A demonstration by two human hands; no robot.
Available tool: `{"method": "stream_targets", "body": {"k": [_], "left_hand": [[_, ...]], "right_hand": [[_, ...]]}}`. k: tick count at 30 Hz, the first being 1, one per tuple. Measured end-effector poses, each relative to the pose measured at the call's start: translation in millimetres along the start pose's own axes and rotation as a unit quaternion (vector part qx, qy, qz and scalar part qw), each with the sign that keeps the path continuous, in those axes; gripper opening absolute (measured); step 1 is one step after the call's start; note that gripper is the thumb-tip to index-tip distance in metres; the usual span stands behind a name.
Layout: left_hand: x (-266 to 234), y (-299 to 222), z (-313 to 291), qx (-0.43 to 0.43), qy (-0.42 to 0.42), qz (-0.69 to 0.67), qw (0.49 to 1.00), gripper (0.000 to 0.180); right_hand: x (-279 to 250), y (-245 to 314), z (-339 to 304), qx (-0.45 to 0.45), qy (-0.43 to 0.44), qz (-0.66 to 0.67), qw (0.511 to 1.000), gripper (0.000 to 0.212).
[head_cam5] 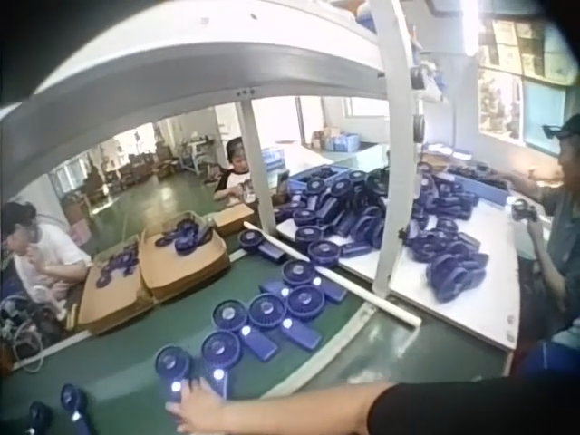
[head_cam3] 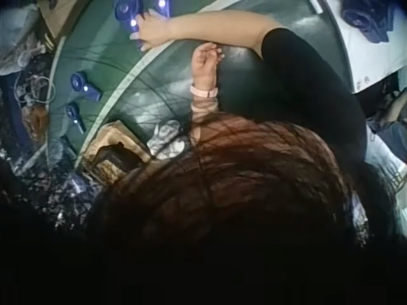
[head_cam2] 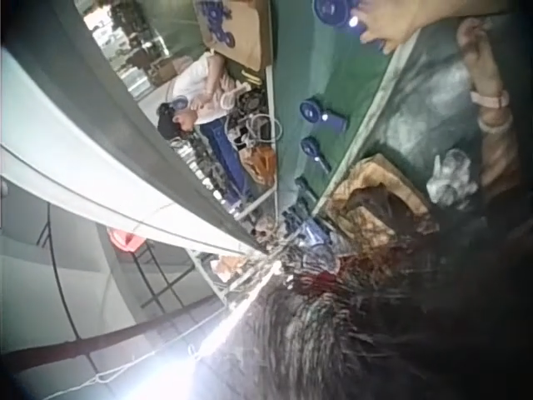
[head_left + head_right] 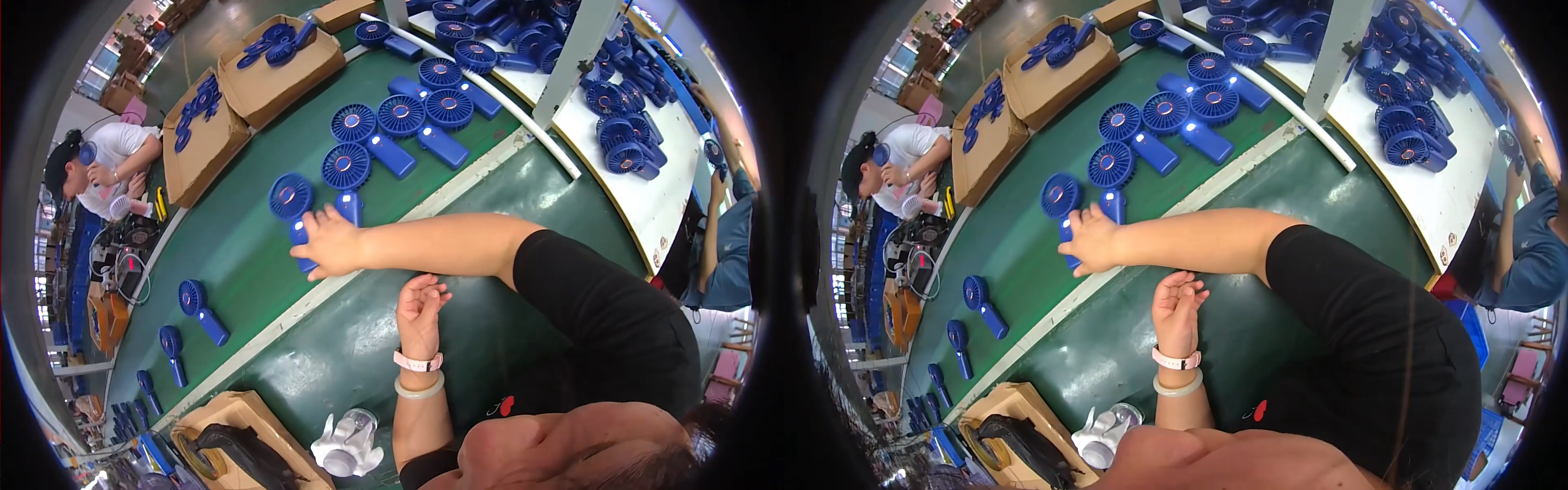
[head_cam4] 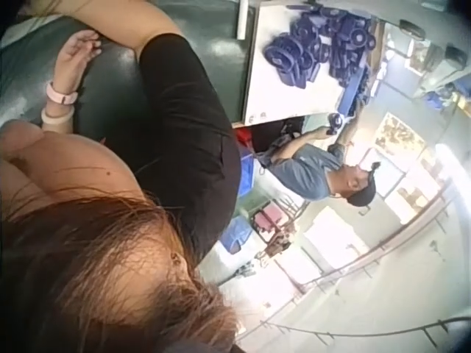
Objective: The person assembles and inspects blue handheld fans on a production line by hand.
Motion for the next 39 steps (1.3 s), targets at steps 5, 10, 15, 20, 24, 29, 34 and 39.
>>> {"method": "stream_targets", "body": {"k": [5, 10, 15, 20, 24, 29, 34, 39], "left_hand": [[3.9, -2.4, 2.0, 0.003, 0.019, -0.006, 1.0, 0.031], [5.8, -16.7, -0.9, 0.073, 0.037, -0.082, 0.993, 0.053], [5.0, -23.2, -2.5, 0.099, 0.054, -0.113, 0.987, 0.065], [21.8, -32.1, -2.1, 0.144, 0.084, -0.007, 0.986, 0.071], [21.1, -24.6, -3.8, 0.128, 0.088, 0.038, 0.987, 0.073], [22.4, -11.9, -4.1, 0.067, 0.139, -0.019, 0.988, 0.066], [25.5, -19.8, -8.2, 0.083, 0.163, -0.074, 0.98, 0.073], [11.0, -28.0, -4.9, 0.143, 0.095, -0.102, 0.98, 0.076]], "right_hand": [[6.5, -0.8, -1.5, -0.047, -0.06, 0.076, 0.994, 0.051], [-6.0, -46.6, -20.2, 0.031, -0.112, 0.523, 0.845, 0.056], [-15.2, -41.4, -109.7, 0.114, 0.053, 0.897, 0.423, 0.046], [-14.3, -25.0, -178.8, 0.058, 0.112, 0.944, 0.307, 0.048], [-6.3, -26.3, -208.5, 0.07, 0.105, 0.939, 0.321, 0.049], [2.1, -13.6, -227.0, 0.08, 0.118, 0.943, 0.302, 0.046], [14.8, -7.9, -230.0, 0.122, 0.137, 0.906, 0.382, 0.048], [11.4, -56.9, -208.1, 0.158, 0.126, 0.654, 0.729, 0.022]]}}
Point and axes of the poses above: each hand's wrist, its own z-axis towards the middle knuckle, its own x-axis out of the palm, y = z × x, the point moved 9 cm from there along z, towards the middle knuckle, and after that the axes turned 2 degrees about y, right-handed, at the moved point
